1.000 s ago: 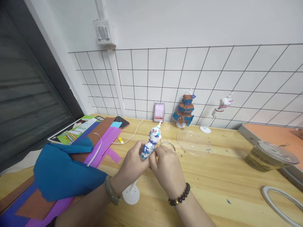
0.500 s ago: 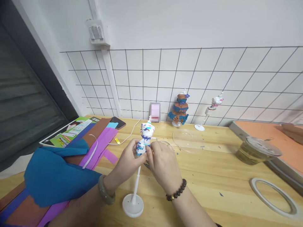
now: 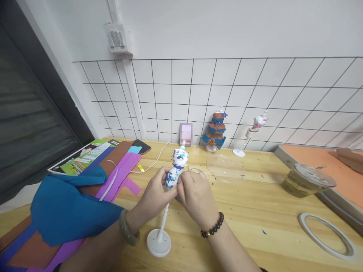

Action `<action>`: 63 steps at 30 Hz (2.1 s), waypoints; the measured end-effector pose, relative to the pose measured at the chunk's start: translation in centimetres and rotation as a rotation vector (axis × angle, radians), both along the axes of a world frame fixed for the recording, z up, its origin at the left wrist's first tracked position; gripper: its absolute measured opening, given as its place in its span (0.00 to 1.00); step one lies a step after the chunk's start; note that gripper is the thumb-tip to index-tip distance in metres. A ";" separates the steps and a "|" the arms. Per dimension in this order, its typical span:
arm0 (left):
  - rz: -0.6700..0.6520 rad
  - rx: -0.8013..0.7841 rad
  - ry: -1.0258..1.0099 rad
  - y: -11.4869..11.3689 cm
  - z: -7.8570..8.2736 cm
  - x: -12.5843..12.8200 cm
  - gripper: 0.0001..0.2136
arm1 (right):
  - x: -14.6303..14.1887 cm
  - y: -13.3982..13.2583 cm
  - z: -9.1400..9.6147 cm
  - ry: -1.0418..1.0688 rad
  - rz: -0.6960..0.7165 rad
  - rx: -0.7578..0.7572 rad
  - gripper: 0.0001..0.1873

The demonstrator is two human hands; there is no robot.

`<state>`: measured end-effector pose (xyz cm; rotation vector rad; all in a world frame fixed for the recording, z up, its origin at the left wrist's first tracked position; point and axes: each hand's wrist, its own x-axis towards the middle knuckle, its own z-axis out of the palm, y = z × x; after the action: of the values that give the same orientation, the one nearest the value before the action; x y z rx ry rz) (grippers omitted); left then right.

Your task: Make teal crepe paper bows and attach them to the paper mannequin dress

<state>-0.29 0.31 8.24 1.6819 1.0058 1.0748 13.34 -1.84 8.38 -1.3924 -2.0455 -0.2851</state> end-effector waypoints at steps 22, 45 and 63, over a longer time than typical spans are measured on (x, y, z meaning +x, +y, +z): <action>0.046 -0.031 -0.127 0.4 -0.2 0.1 0.11 | -0.2 0.1 -0.2 0.603 0.050 -0.216 0.15; -0.288 -0.477 -0.714 0.5 0.7 0.0 0.12 | -0.3 -0.3 0.4 0.993 0.284 -0.273 0.12; -0.331 -0.307 -0.454 0.4 -0.5 0.3 0.14 | 2.5 -2.1 -1.2 0.895 -0.090 -0.281 0.26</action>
<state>0.04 0.73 7.77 1.2252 0.5422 0.9642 15.86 -3.92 7.23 -1.4135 -1.2986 0.5304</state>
